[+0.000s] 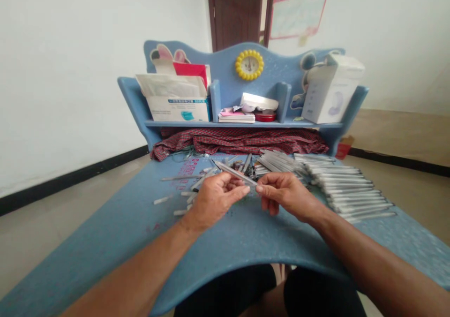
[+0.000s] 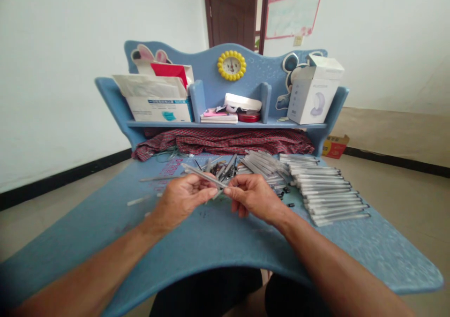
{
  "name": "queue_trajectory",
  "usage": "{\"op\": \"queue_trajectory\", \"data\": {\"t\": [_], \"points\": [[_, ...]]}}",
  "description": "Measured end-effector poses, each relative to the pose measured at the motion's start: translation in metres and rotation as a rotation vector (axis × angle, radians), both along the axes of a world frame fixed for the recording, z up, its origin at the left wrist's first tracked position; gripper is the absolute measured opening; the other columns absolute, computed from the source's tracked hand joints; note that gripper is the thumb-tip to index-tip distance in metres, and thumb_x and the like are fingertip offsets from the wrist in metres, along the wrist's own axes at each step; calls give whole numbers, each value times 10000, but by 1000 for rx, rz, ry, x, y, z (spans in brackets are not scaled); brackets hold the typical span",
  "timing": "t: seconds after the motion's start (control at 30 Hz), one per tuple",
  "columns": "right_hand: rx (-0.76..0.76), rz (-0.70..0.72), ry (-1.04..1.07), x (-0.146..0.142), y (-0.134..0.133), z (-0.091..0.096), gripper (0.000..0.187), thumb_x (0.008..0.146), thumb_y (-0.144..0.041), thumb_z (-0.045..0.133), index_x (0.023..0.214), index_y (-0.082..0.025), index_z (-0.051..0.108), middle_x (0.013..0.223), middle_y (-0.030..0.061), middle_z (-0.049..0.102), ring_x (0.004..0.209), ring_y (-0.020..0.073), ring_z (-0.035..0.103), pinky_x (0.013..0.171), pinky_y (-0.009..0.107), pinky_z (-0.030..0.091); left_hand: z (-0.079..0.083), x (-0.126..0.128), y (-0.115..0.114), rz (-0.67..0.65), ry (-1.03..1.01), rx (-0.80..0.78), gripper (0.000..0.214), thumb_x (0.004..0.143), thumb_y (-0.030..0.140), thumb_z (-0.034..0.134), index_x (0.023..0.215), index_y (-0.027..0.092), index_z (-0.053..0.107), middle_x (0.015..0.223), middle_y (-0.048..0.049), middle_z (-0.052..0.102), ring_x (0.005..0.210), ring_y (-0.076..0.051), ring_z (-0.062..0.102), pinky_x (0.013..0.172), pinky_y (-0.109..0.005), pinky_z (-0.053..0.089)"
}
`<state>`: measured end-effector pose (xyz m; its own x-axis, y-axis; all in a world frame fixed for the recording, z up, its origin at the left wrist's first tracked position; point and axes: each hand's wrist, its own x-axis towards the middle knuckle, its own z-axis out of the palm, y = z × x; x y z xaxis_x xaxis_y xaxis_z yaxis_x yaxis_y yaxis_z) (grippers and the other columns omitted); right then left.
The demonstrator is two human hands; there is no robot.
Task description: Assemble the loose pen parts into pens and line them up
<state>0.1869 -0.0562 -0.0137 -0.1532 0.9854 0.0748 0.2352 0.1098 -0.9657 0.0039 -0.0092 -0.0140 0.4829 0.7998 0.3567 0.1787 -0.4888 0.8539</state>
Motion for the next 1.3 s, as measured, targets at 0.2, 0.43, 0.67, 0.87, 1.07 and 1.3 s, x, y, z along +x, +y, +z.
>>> {"op": "queue_trajectory", "data": {"t": [0.2, 0.43, 0.67, 0.87, 1.07, 1.3], "points": [[205, -192, -751, 40, 2, 12, 186, 792, -292, 538, 695, -180, 651, 506, -19, 547, 455, 88, 475, 473, 210, 326, -11, 0, -1, 217, 719, 687, 71, 763, 180, 602, 800, 138, 646, 827, -77, 584, 835, -216, 540, 757, -354, 463], [94, -178, -1037, 50, 1, 18, 168, 779, -274, 534, 715, -206, 673, 582, 8, 616, 538, 115, 524, 522, 226, 311, -11, 5, -4, 247, 972, 746, 120, 803, 176, 532, 759, 143, 639, 849, -92, 565, 866, -228, 517, 740, -343, 469], [97, -91, -998, 47, 3, 16, 177, 767, -290, 536, 663, -208, 654, 596, 2, 607, 566, 116, 521, 536, 224, 323, -12, 4, -1, 216, 963, 727, 148, 818, 185, 504, 745, 141, 626, 847, -101, 557, 841, -230, 499, 707, -340, 457], [-44, -4, -741, 56, 0, 17, 164, 754, -261, 526, 639, -178, 607, 449, -33, 498, 405, 76, 460, 413, 181, 317, -10, 2, -2, 189, 955, 701, 161, 829, 166, 478, 765, 144, 623, 850, -97, 556, 865, -229, 498, 736, -335, 451], [-165, 103, -623, 75, 2, 13, 148, 735, -273, 535, 663, -161, 599, 435, -36, 505, 361, 67, 449, 358, 167, 326, -12, 0, 0, 83, 962, 708, 176, 848, 167, 454, 795, 149, 621, 839, -80, 555, 849, -205, 511, 755, -319, 447], [-189, 98, -611, 78, -1, 17, 149, 730, -273, 542, 653, -161, 601, 424, -34, 510, 358, 70, 465, 360, 169, 342, -13, 0, -1, 43, 964, 693, 163, 850, 163, 455, 798, 145, 609, 845, -85, 556, 852, -210, 518, 738, -318, 445]]}}
